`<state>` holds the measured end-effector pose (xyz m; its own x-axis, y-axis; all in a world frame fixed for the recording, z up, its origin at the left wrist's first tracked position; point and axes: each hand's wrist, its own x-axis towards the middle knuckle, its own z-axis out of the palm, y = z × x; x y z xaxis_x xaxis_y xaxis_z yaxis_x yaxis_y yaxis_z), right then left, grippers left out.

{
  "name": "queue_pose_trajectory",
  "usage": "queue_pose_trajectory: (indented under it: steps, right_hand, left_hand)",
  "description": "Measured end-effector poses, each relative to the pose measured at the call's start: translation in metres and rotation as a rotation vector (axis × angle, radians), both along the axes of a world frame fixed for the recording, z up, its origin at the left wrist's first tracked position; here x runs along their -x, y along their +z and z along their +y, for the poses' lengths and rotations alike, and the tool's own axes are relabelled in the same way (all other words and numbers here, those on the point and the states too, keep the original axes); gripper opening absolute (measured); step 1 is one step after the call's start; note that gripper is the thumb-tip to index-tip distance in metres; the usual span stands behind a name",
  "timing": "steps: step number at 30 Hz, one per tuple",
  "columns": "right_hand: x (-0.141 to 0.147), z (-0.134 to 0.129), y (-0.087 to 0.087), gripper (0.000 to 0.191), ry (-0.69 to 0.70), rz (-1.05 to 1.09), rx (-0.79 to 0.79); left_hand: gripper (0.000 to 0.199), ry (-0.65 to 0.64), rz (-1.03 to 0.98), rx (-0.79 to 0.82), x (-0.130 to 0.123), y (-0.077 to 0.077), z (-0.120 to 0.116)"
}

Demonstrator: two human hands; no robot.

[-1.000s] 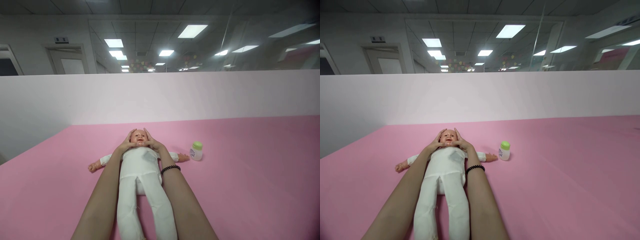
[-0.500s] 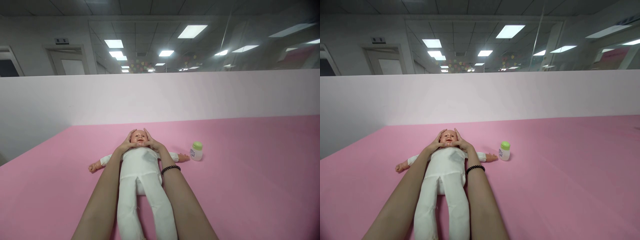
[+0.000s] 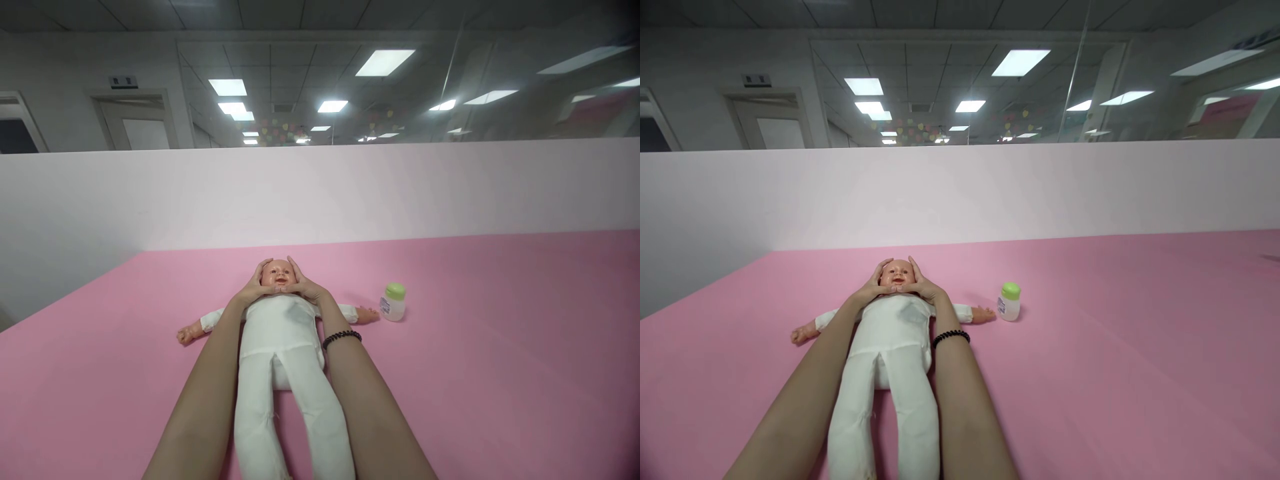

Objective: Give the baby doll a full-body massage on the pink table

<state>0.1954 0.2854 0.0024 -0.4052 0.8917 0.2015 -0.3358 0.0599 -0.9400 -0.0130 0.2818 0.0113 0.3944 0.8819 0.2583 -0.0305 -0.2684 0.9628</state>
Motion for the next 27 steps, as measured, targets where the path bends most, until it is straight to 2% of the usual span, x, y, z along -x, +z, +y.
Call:
queue_pose_trajectory:
  steps: [7,16,27]
  right_hand:
    - [0.0010,-0.0010,0.0010,0.039,-0.004,-0.003,-0.005]
    - [0.0007,-0.0042,0.0032,0.039,-0.014,-0.014,0.003]
    - [0.0034,-0.0068,0.0073,0.038,-0.013,-0.007,0.008]
  left_hand:
    - [0.095,-0.060,-0.030,0.022,0.0039,-0.0039,0.0029]
    - [0.100,0.007,0.000,-0.009,-0.0007,0.0014,-0.0016]
    - [0.096,-0.059,-0.030,0.031,0.0036,-0.0014,0.0017]
